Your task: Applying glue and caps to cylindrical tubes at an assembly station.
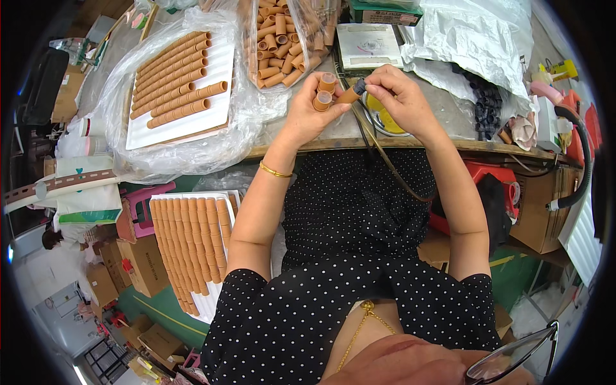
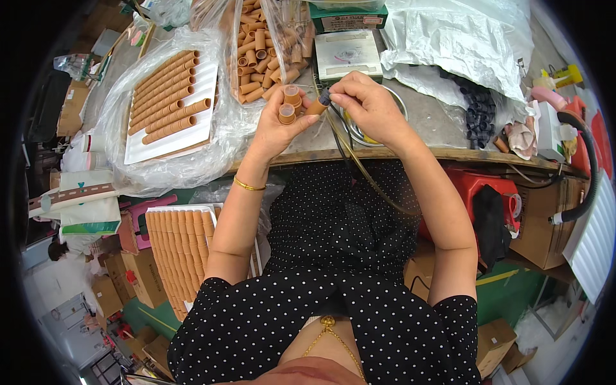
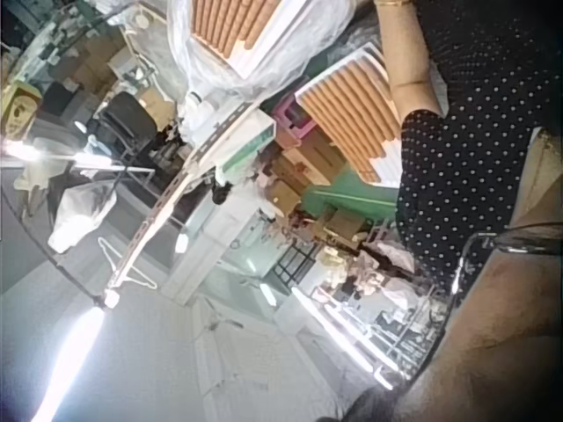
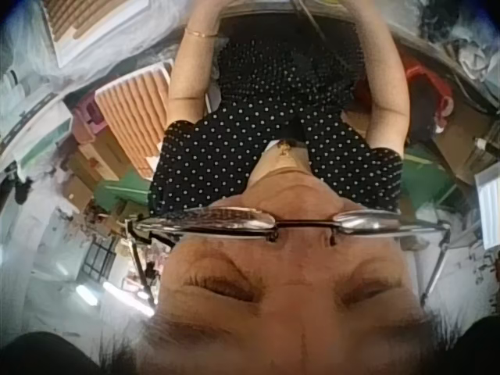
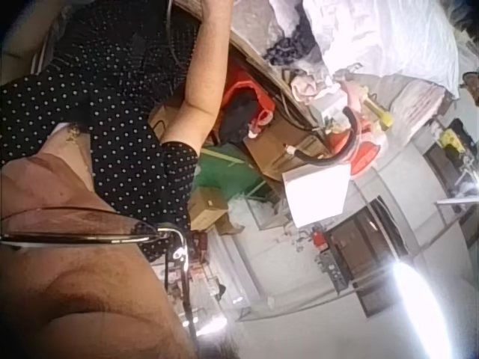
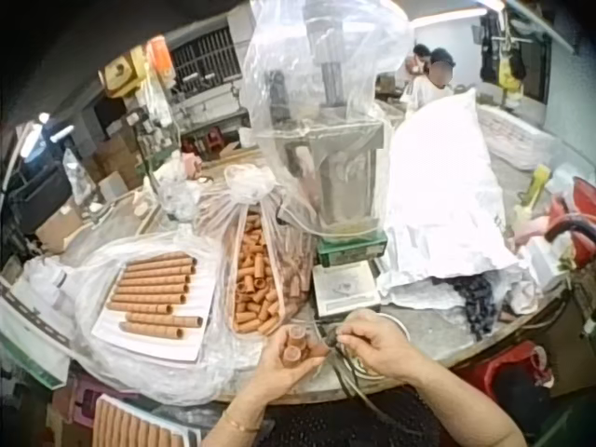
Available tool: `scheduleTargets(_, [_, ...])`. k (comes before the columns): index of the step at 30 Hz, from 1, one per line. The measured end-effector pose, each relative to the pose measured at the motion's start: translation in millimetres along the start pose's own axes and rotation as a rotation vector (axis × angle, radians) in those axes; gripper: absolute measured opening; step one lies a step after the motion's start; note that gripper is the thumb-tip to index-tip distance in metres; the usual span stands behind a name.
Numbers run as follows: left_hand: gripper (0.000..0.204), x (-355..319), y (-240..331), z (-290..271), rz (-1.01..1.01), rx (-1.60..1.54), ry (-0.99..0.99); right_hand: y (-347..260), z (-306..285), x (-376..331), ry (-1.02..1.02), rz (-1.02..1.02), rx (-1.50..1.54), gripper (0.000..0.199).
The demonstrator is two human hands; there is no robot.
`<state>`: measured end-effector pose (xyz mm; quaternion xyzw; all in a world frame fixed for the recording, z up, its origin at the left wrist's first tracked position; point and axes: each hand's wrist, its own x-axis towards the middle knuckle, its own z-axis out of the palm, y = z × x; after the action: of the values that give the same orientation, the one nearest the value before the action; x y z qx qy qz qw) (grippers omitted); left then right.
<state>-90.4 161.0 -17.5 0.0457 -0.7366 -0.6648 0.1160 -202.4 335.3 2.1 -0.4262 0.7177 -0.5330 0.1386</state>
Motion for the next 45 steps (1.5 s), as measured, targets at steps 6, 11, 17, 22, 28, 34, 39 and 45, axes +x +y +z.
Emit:
scheduleTargets(6, [0.044,-0.1,-13.5,7.4,-0.055,-0.181,0.038,5.2,5.5,-3.1,0.063,-0.054,0.018,0.016])
scheduleTargets(11, [0.046,-6.4,2.5,7.6,-0.031,-0.183,-0.117,3.1,17.4,-3.9,-0.089,0.186,0.396,0.023])
scheduleTargets(17, [0.017,-1.5,27.7,-134.3,0.282,0.963,0.255,3.9,5.7,-8.6,-0.046,0.278,0.475,0.019])
scheduleTargets(22, [0.021,-10.2,9.2,-212.6,0.054,0.989,0.12,14.7,14.7,-9.9,0.008,0.276,0.483,0.025])
scheduleTargets(28, [0.041,-3.7,26.3,-146.9,0.004,0.701,0.165,13.0,25.4,-6.0,-0.02,0.211,0.412,0.028])
scheduleTargets(34, [0.042,7.6,17.4,-51.4,0.061,0.293,-0.199,2.9,19.1,7.8,-0.068,0.16,0.338,0.023])
scheduleTargets(39, [0.043,18.0,17.4,-25.3,0.063,0.328,-0.235,0.5,2.7,4.2,-0.061,-0.065,-0.089,0.027])
scheduleTargets(45, [0.043,26.9,-4.7,9.0,0.049,-0.074,-0.044,22.5,9.3,4.9,0.153,0.186,0.479,0.042])
